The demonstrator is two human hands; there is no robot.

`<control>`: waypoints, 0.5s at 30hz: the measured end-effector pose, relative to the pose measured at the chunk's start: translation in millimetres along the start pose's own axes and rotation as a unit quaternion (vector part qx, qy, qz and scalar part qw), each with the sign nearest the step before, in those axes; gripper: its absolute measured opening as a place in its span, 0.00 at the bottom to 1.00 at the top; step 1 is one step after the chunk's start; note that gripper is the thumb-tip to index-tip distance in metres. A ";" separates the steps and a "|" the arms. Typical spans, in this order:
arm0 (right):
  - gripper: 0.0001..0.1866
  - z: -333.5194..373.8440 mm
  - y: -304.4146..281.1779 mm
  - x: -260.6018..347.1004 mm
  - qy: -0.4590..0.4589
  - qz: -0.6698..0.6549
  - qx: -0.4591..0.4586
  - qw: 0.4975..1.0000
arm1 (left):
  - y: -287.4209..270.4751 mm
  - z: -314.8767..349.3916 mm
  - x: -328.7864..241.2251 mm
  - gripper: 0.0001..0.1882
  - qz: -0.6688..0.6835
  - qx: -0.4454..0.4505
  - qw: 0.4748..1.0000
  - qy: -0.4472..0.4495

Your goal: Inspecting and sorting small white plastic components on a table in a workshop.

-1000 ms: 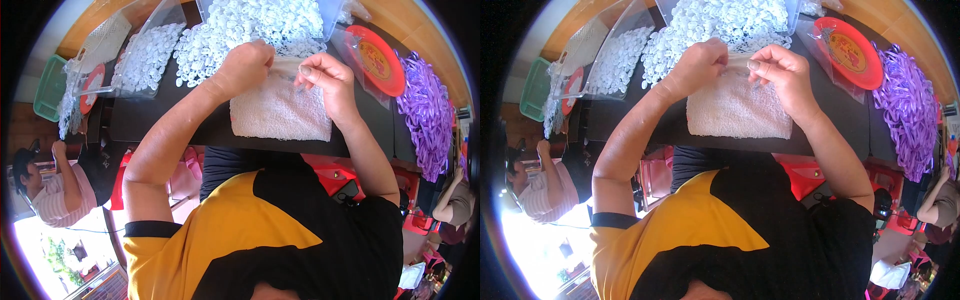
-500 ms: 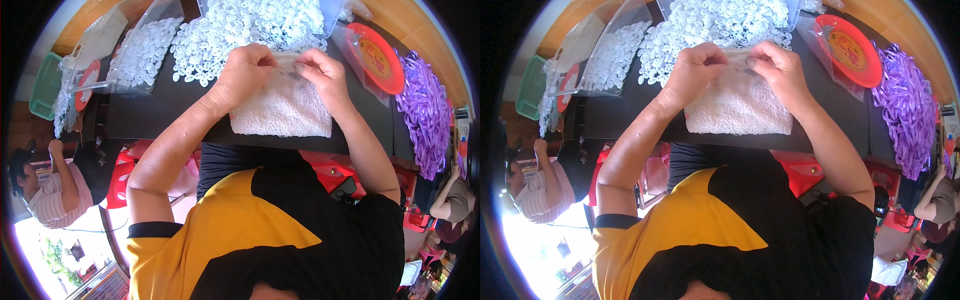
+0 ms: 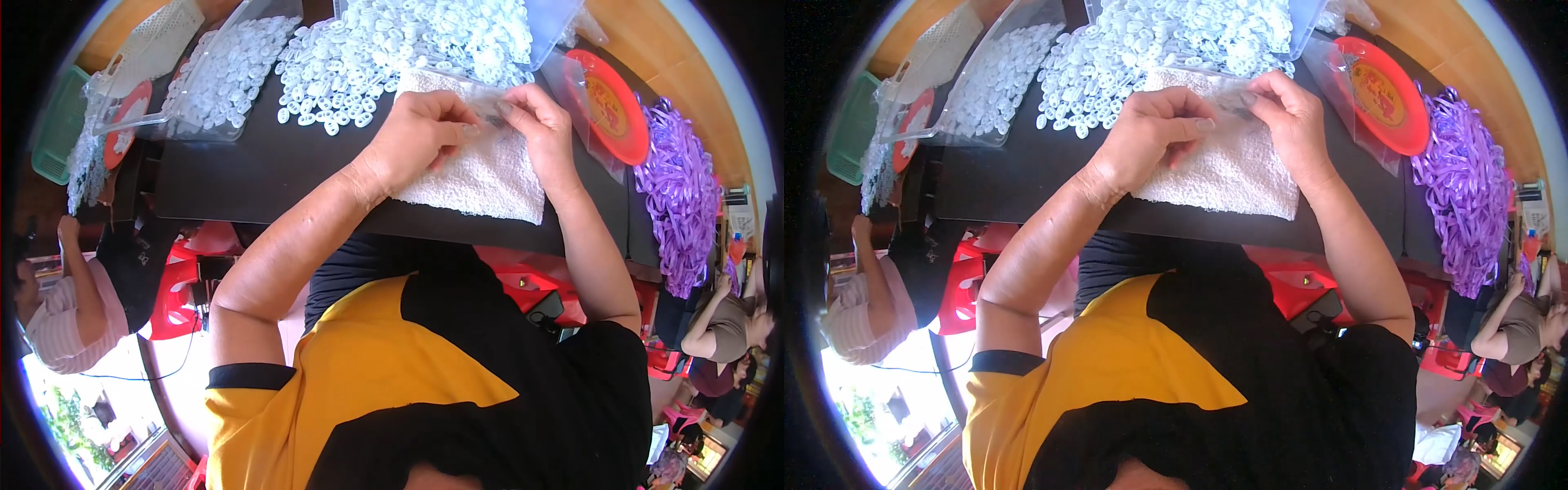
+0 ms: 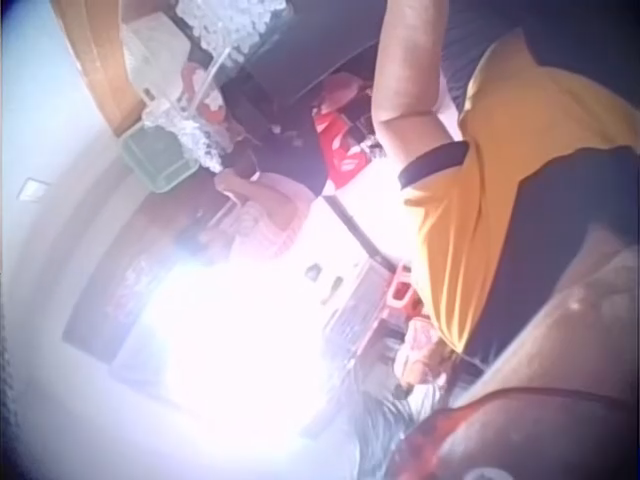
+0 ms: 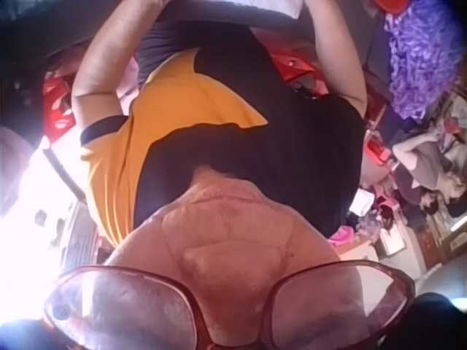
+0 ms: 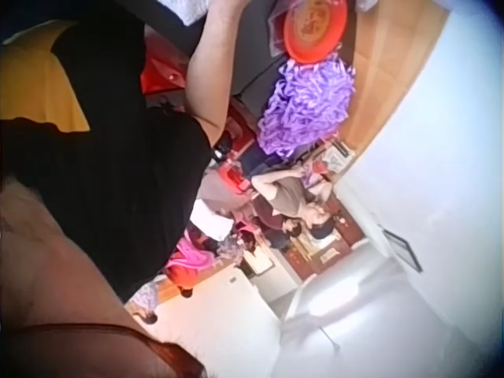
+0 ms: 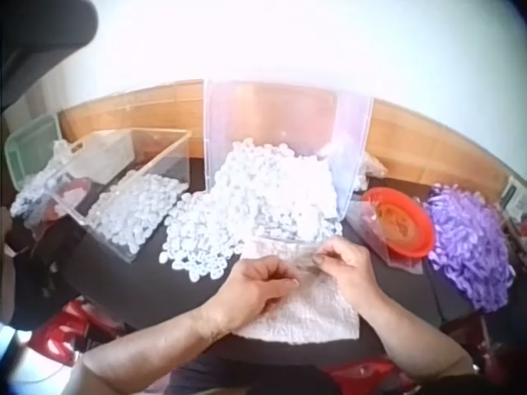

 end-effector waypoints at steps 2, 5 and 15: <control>0.03 1.2 -0.6 -0.3 0.015 -0.031 -0.010 0.999 | -3.8 0.5 1.9 0.06 0.171 -0.008 0.985 -0.033; 0.03 3.8 -0.3 0.8 0.007 -0.071 -0.038 0.997 | -7.6 -0.9 0.2 0.07 0.224 -0.025 0.974 -0.028; 0.02 4.6 32.3 73.4 -0.312 0.059 0.044 0.947 | -19.1 -7.1 11.5 0.07 0.372 0.028 0.927 -0.029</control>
Point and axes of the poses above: each hand's wrist, its own z-axis away from the middle knuckle, its own y-axis out of the palm, x = y × z, the point moved 2 cm from there along -z, towards the middle knuckle, and after that the axes turned 1 degree about -z, right-handed, at the moved point
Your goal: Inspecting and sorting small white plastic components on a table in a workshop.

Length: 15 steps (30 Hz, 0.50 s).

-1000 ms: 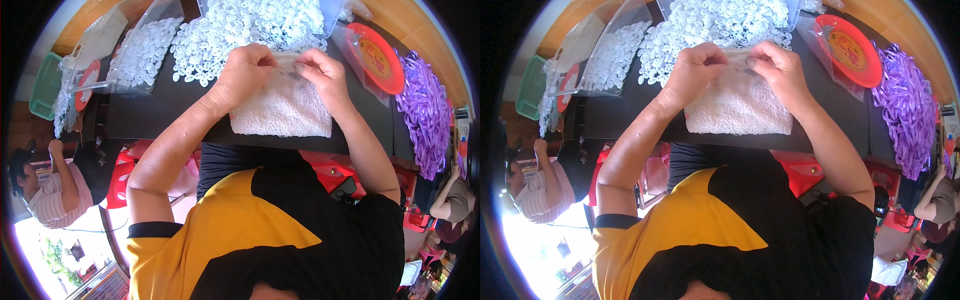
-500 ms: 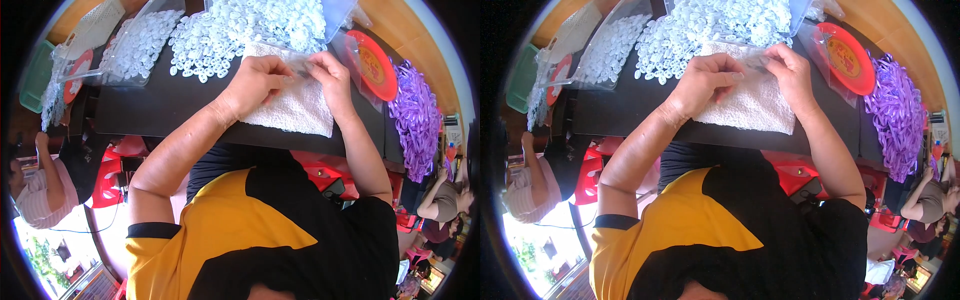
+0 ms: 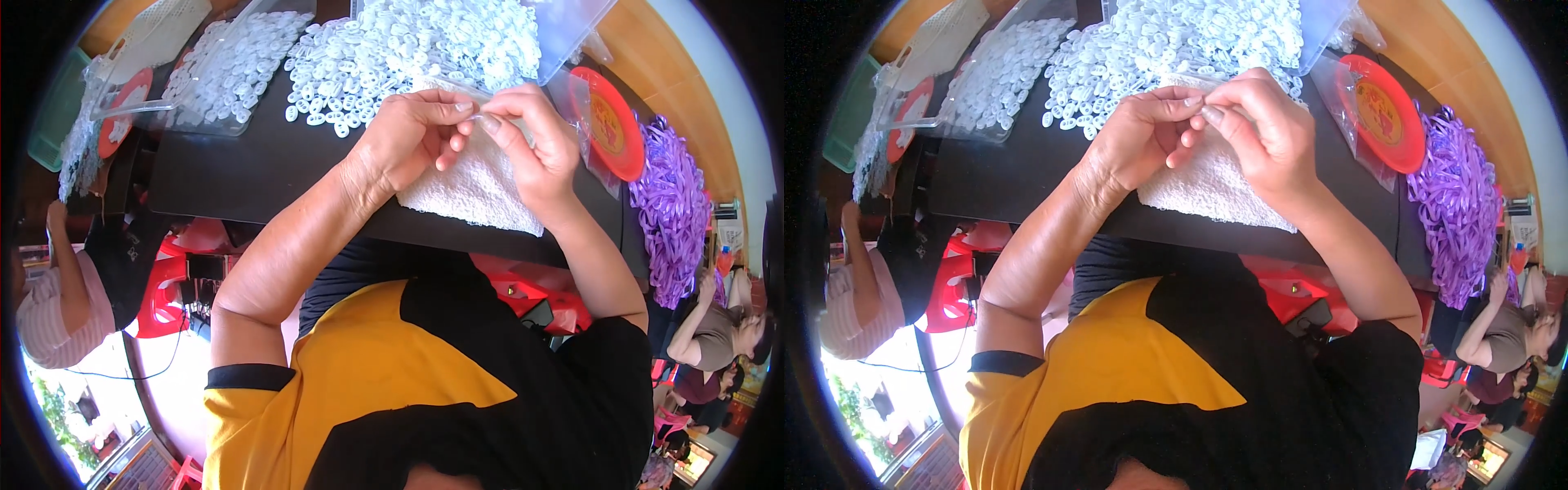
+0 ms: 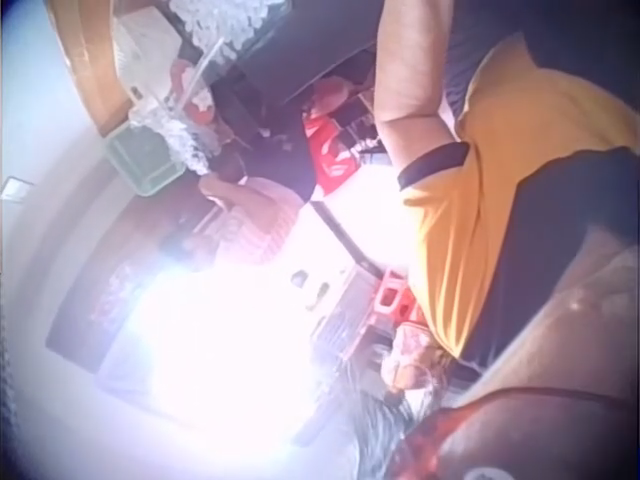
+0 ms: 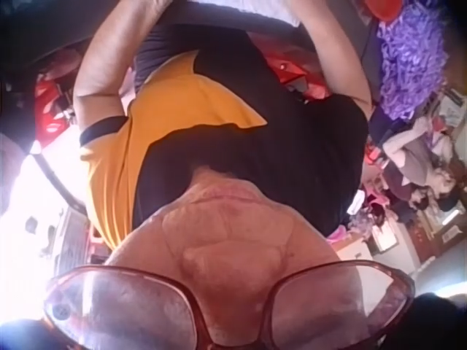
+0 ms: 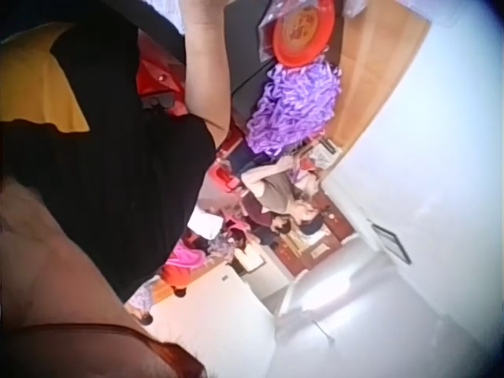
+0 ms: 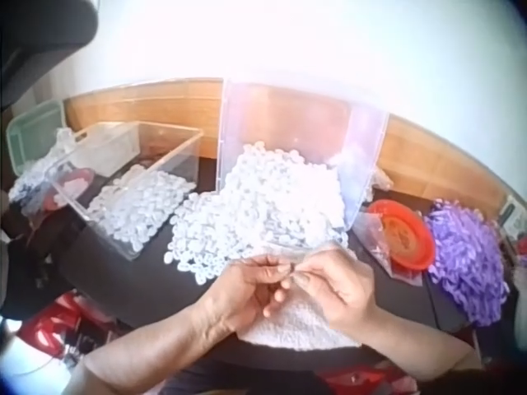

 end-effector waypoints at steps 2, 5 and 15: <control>0.03 -2.3 8.4 -10.8 -0.014 0.015 -0.010 1.000 | -1.0 -1.4 0.4 0.07 0.050 0.043 0.998 -0.016; 0.02 -4.8 16.0 -21.0 -0.026 0.041 -0.033 0.998 | -0.6 -0.8 -0.5 0.07 0.079 0.051 0.995 -0.016; 0.01 2.9 20.1 -26.6 0.064 0.020 -0.074 0.995 | 8.5 3.9 5.6 0.07 -0.027 -0.023 0.999 0.004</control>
Point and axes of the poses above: each hand's wrist, its own z-axis away from the middle knuckle, its own y-axis out of the palm, x = y × z, the point moved 2 cm from there along -z, towards the middle knuckle, and after that the axes turned 1 degree about -z, right-handed, at the moved point
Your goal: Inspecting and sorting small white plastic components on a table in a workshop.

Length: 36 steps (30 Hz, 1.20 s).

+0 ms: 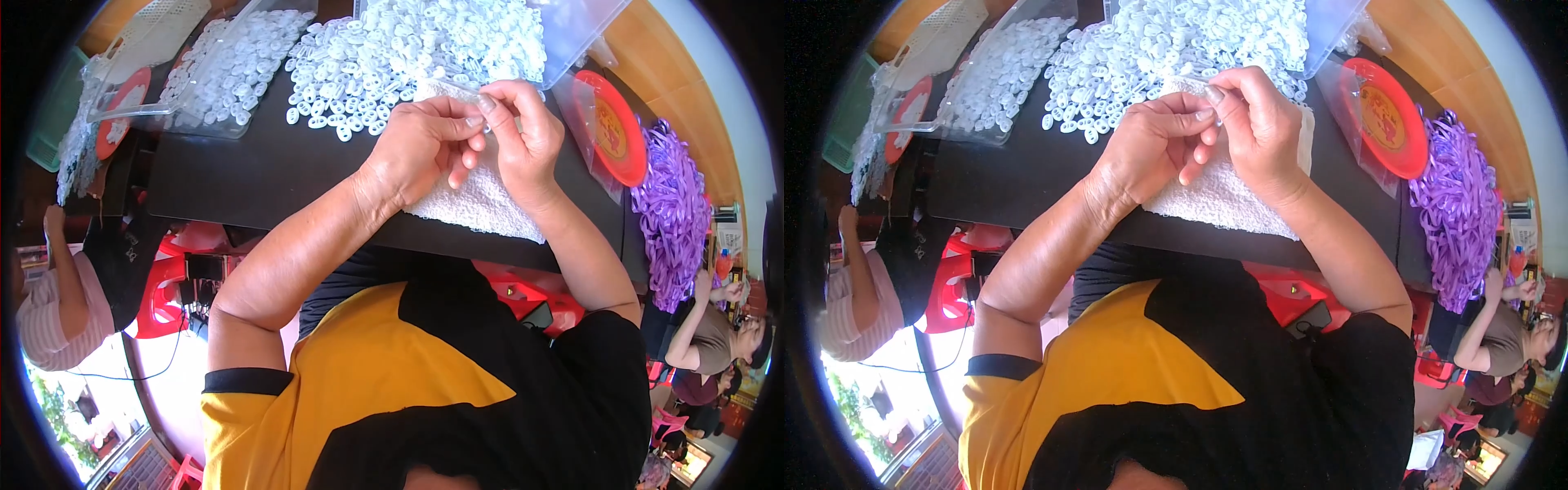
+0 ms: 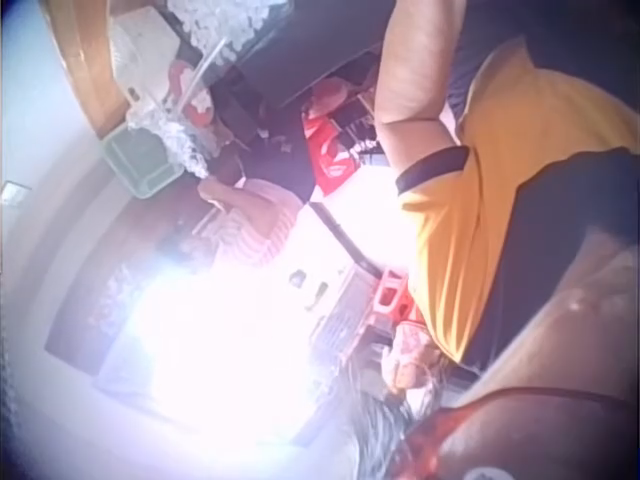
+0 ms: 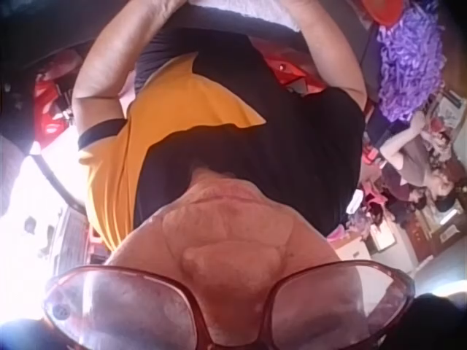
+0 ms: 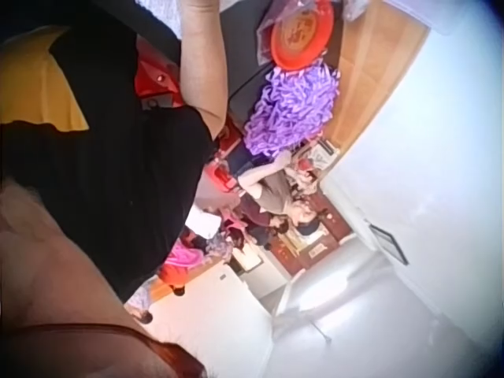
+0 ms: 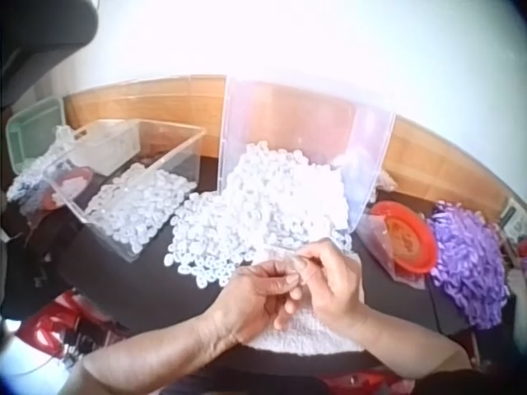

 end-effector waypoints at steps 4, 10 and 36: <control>0.02 -2.6 -10.1 2.1 0.037 0.003 0.014 0.999 | 1.6 -0.1 -1.9 0.05 0.008 -0.021 1.000 0.022; 0.02 7.2 -18.1 3.6 0.102 -0.023 0.076 0.992 | 6.6 3.5 -3.0 0.04 -0.002 -0.054 0.998 0.026; 0.01 17.0 -14.3 -3.6 0.250 -0.164 0.148 0.943 | 9.7 10.3 -3.0 0.14 -0.236 -0.053 0.952 0.185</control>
Point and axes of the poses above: each hand's wrist, its own z-axis away from the middle knuckle, its own y-axis out of the palm, x = y × z, the point moved 2 cm from there along -z, towards the middle knuckle, and after that the axes turned 1 degree about -z, right-handed, at the moved point
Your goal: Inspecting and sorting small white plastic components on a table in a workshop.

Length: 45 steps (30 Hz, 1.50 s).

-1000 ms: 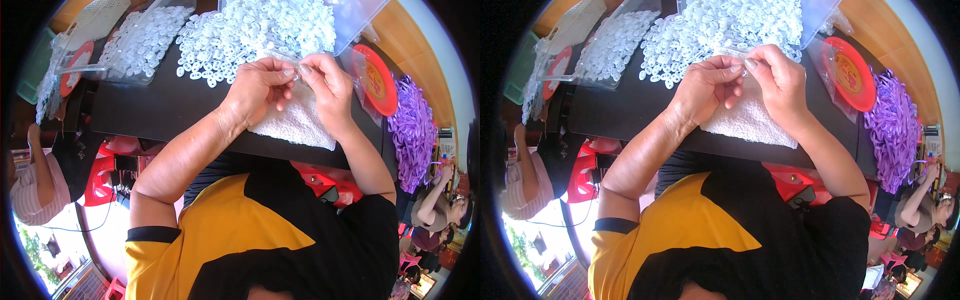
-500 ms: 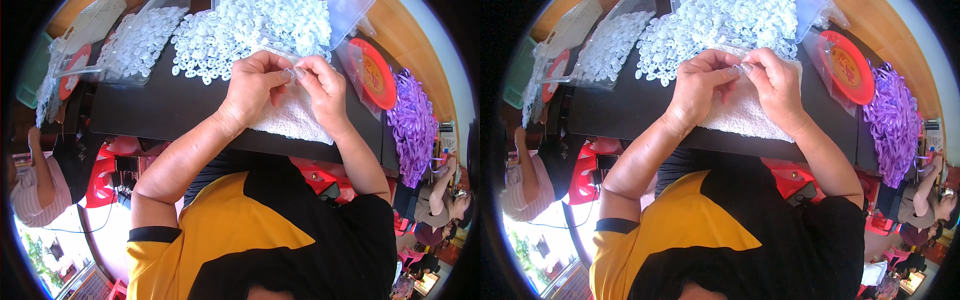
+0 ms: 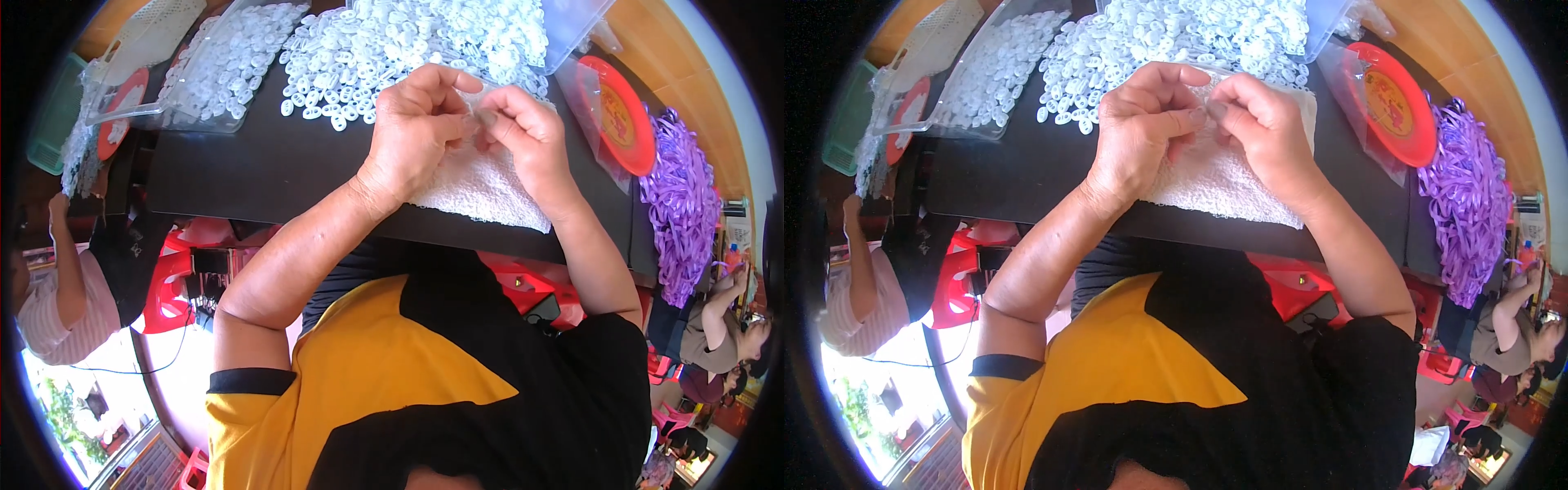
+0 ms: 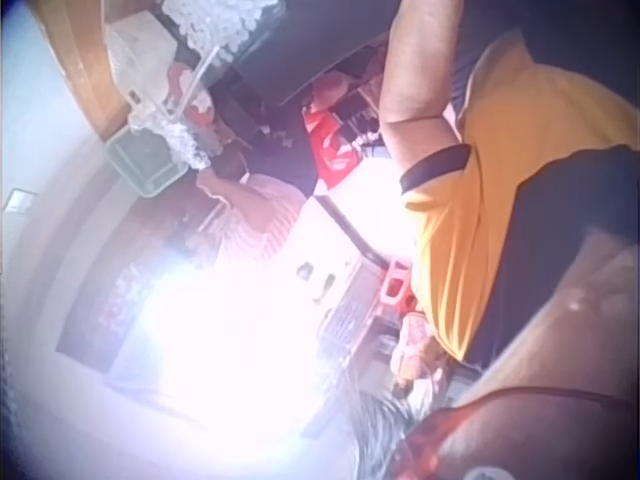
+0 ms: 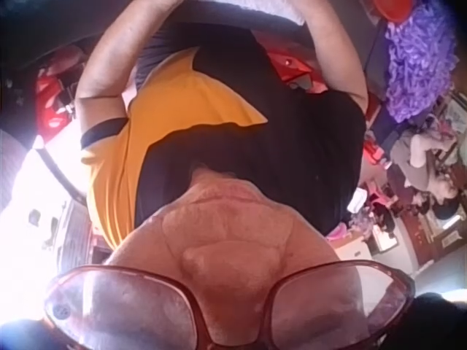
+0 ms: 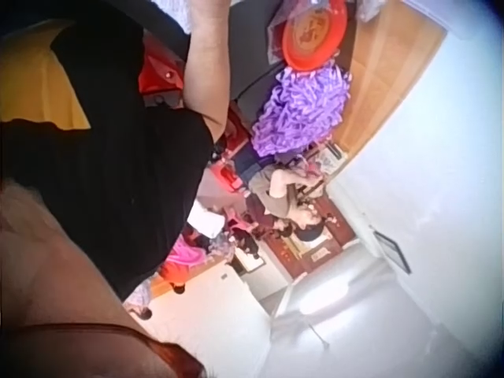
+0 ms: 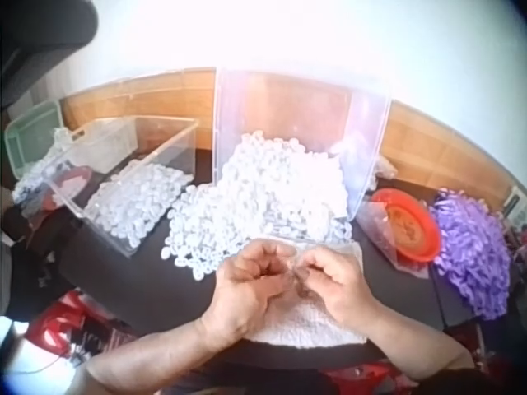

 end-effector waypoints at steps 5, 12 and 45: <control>0.02 -0.4 -5.1 -6.4 -0.024 -0.017 -0.056 0.998 | 3.0 -1.9 3.6 0.11 0.046 -0.022 0.998 -0.049; 0.05 3.0 -8.8 -6.7 -0.030 0.011 -0.079 0.996 | 3.5 -1.0 3.4 0.06 -0.053 -0.023 0.994 -0.095; 0.11 -89.1 -66.5 -31.7 -0.076 0.595 -0.045 0.799 | 4.6 -3.0 12.1 0.06 0.021 -0.041 0.992 -0.120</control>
Point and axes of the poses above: each hand's wrist, its own z-axis away from the middle knuckle, its own y-axis out of the palm, x = y × z, the point moved 2 cm from there along -z, towards the middle knuckle, and after that the axes turned 1 degree about -z, right-handed, at the moved point
